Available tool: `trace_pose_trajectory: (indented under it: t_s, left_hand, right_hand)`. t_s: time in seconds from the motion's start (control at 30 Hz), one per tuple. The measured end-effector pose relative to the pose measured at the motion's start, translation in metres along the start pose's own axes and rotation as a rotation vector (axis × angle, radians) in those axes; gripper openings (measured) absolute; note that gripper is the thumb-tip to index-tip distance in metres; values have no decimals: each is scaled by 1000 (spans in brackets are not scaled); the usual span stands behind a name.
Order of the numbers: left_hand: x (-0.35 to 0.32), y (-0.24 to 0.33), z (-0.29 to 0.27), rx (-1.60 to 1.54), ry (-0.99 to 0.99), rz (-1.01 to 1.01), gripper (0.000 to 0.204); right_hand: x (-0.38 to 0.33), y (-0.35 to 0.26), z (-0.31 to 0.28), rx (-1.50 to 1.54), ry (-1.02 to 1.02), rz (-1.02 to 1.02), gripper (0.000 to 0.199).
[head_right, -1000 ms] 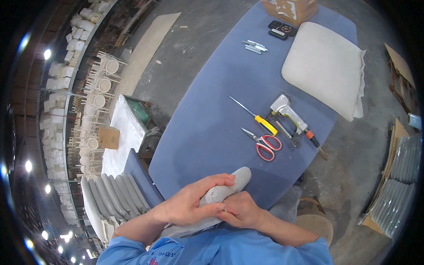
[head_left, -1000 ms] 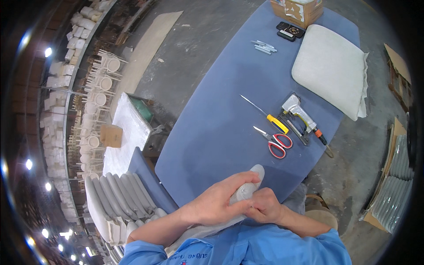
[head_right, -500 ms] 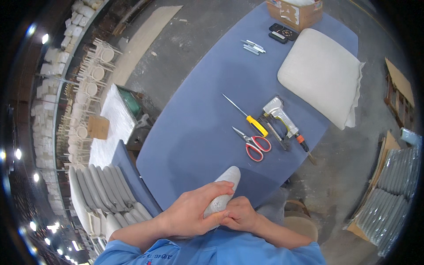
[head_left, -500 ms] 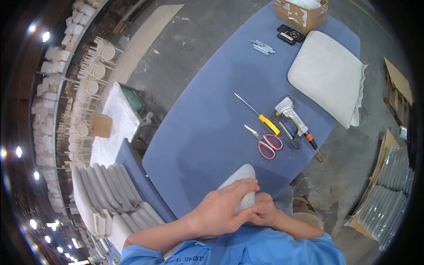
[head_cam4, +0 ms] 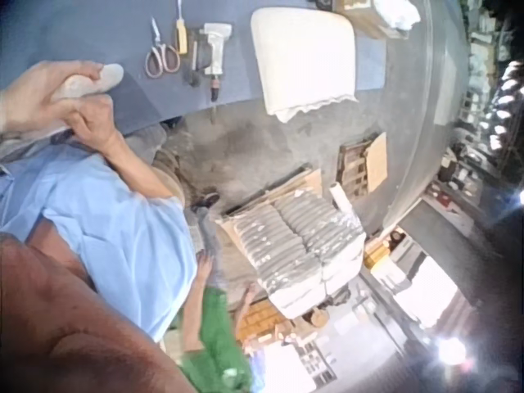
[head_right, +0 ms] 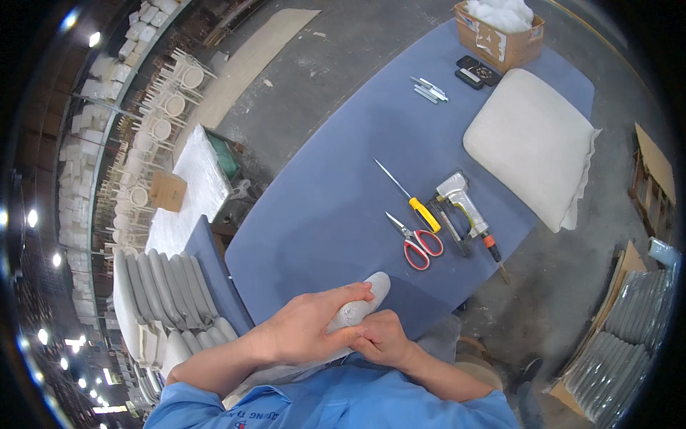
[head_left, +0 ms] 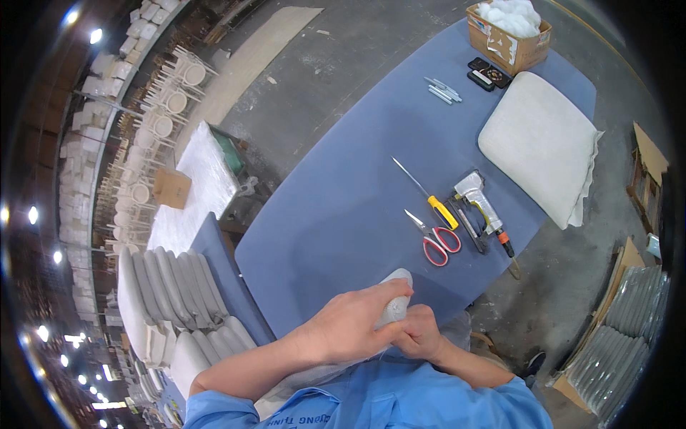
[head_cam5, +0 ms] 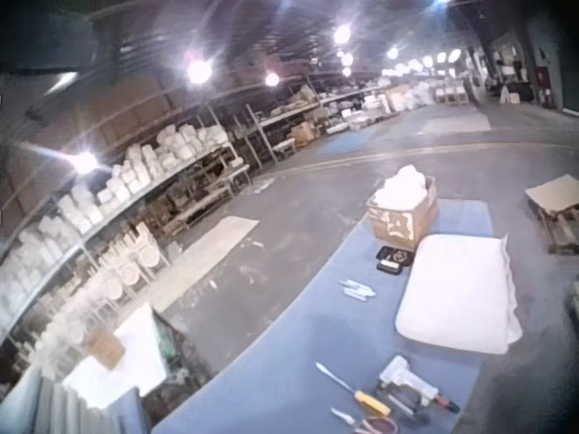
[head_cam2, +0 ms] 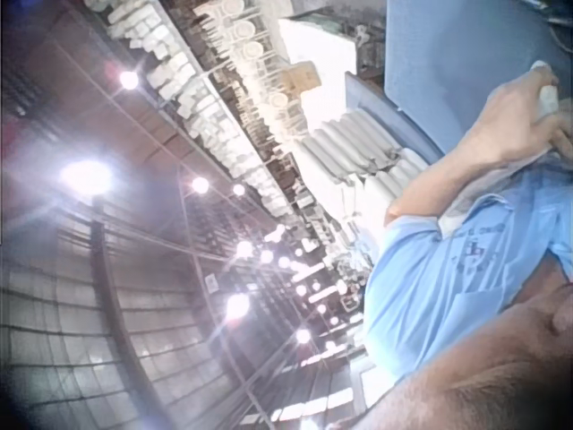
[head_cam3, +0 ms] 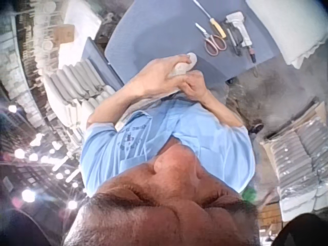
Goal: The person trims excess fabric from a white cushion cover using scissors, then folds and secures the edges with a staple gun. The person handles the cushion cover and uses tools to finish the edges.
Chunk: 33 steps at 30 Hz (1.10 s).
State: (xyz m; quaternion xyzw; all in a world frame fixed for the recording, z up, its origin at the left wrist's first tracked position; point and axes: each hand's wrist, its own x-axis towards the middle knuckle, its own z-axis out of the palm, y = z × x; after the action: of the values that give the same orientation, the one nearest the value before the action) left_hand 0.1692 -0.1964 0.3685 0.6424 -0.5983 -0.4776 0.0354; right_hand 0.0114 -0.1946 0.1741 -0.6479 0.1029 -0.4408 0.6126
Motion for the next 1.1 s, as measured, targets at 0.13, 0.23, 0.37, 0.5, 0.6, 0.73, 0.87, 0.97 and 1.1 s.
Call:
trace_pose_trajectory:
  t_s: [0.13,0.23,0.37,0.5,0.6,0.73,0.87,0.97,1.1]
  left_hand:
    - [-2,-6,-3,11,41,23,59]
    - [-2,-5,-11,-23,41,-27,58]
    - [-6,-9,-17,-15,89,-51,57]
    - [-9,-11,-20,-7,114,-115,57]
    - [-8,-13,-25,7,130,-128,57]
    - [-6,-4,-29,55,131,-181,56]
    - [-7,-3,-25,-67,99,-169,56]
    - [-7,-20,-26,-464,27,-68,55]
    - [0,-42,-34,-812,-63,-18,52]
  right_hand:
    - [18,-9,0,14,-21,0,19]
    - [27,-6,3,24,-23,2,19]
    - [38,-1,8,63,-22,-14,21]
    - [44,1,15,62,-25,-14,23]
    - [51,4,20,45,10,-61,23]
    - [51,10,23,-22,51,-111,23]
    - [49,6,23,-9,93,-126,26]
    - [47,6,25,-7,105,-132,32]
    - [43,10,30,-49,118,-129,38]
